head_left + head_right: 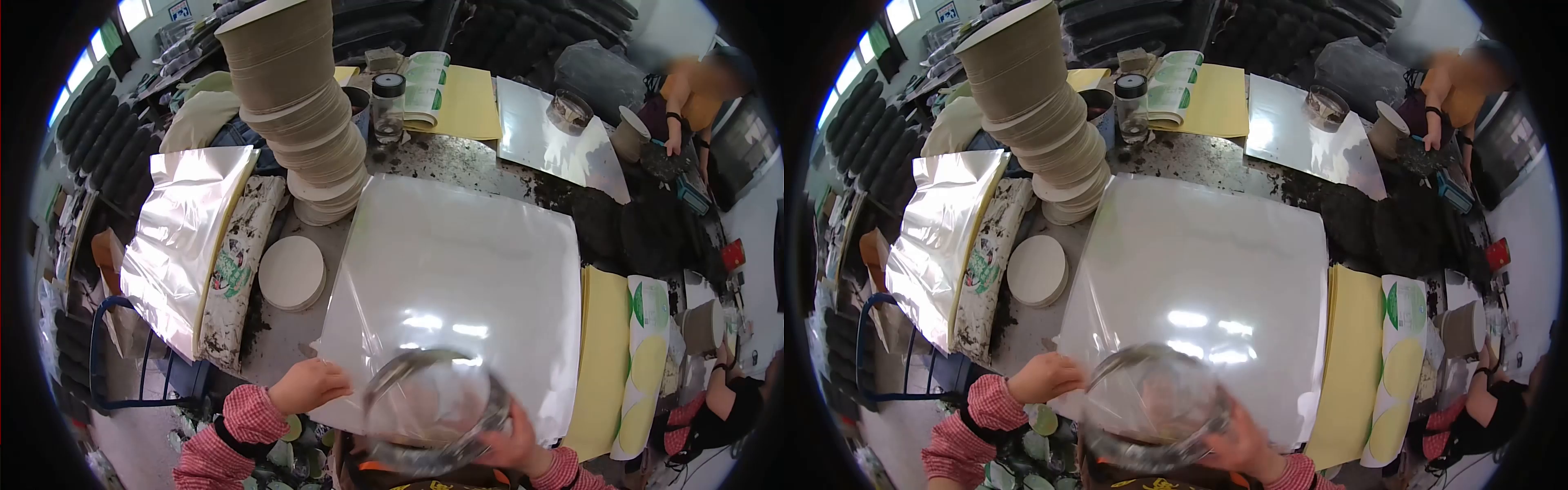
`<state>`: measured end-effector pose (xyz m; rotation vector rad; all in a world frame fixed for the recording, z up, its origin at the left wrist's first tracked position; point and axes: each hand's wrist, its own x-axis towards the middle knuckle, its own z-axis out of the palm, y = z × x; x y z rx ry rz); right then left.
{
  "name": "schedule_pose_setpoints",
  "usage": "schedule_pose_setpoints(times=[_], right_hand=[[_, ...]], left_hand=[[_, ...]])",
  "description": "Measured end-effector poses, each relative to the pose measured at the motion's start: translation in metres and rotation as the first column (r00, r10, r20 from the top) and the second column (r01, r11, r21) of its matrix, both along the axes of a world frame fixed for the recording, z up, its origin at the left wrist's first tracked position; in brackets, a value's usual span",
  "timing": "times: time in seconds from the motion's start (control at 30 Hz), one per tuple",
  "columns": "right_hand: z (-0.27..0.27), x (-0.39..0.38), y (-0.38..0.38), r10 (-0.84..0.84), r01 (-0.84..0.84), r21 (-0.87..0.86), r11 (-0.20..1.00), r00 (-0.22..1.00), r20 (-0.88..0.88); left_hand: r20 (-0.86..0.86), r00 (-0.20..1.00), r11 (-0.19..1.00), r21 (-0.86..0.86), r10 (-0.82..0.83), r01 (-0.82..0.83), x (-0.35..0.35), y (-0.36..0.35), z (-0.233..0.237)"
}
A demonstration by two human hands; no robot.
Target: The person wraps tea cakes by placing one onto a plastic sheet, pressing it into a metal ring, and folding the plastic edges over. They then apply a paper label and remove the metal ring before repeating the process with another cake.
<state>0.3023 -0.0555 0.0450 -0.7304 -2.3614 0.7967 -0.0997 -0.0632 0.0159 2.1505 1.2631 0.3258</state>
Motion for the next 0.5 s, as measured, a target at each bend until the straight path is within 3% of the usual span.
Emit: schedule_pose_setpoints(times=[0.03, 0.07, 0.1, 0.13, 0.17, 0.2, 0.23, 0.27, 0.3, 0.33, 0.37, 0.4, 0.43, 0.5], right_hand=[[-0.014, -0.007, -0.016, 0.003, -0.073, -0.44, 0.895, 0.988, -0.157], [0.004, -0.039, -0.019, 0.129, -0.048, -0.53, 0.846, 0.985, 0.116], [0.012, -0.069, -0.02, 0.143, -0.151, 0.243, 0.958, 0.988, 0.053], [-0.003, -0.07, -0.021, 0.153, -0.149, -0.054, 0.987, 0.985, 0.074], [-0.026, -0.072, -0.02, 0.17, -0.132, -0.348, 0.928, 0.982, 0.08], [-0.04, -0.064, -0.008, 0.148, -0.115, -0.324, 0.939, 0.986, 0.079], [-0.052, -0.045, 0.01, -0.046, 0.055, -0.083, 0.995, 0.993, 0.111], [-0.056, -0.031, 0.025, -0.232, 0.214, 0.161, 0.963, 0.968, 0.098], [-0.047, -0.032, 0.038, -0.241, 0.223, 0.17, 0.96, 0.966, 0.097], [-0.031, -0.036, 0.052, -0.354, 0.357, -0.167, 0.919, 0.934, 0.048], [-0.023, -0.039, 0.06, -0.473, 0.428, -0.484, 0.763, 0.881, 0.034], [-0.028, -0.041, 0.057, -0.507, 0.49, -0.3, 0.818, 0.862, 0.026], [-0.04, -0.036, 0.048, -0.525, 0.506, -0.291, 0.812, 0.851, 0.016], [-0.087, -0.011, 0.009, -0.401, 0.469, -0.248, 0.848, 0.873, 0.279]], left_hand=[[0.022, 0.997, 0.996, -0.053, 0.078, -0.076, 0.005, 0.007, 0.001], [0.015, 0.999, 0.998, -0.039, 0.05, -0.049, 0.008, 0.017, 0.01], [0.206, 0.957, 0.979, -0.069, 0.204, -0.193, 0.013, 0.026, 0.025], [0.384, 0.856, 0.938, -0.131, 0.346, -0.321, 0.017, 0.034, 0.042], [0.409, 0.838, 0.932, -0.179, 0.361, -0.314, 0.017, 0.026, 0.052], [0.435, 0.817, 0.924, -0.221, 0.38, -0.312, 0.016, 0.011, 0.056], [0.453, 0.856, 0.967, -0.071, 0.251, -0.246, 0.017, 0.003, 0.055], [0.298, 0.91, 0.958, -0.09, 0.288, -0.273, 0.024, -0.003, 0.061], [0.302, 0.912, 0.961, -0.082, 0.277, -0.265, 0.027, -0.004, 0.051], [0.227, 0.941, 0.967, -0.086, 0.252, -0.238, 0.027, -0.003, 0.037], [0.152, 0.963, 0.974, -0.087, 0.22, -0.209, 0.026, -0.001, 0.02], [0.197, 0.956, 0.97, -0.155, 0.218, -0.19, 0.016, 0.003, -0.005], [0.196, 0.961, 0.975, -0.141, 0.196, -0.17, 0.01, 0.01, 0.004], [0.031, 0.967, 0.96, -0.134, 0.253, -0.247, 0.002, 0.026, 0.028]])
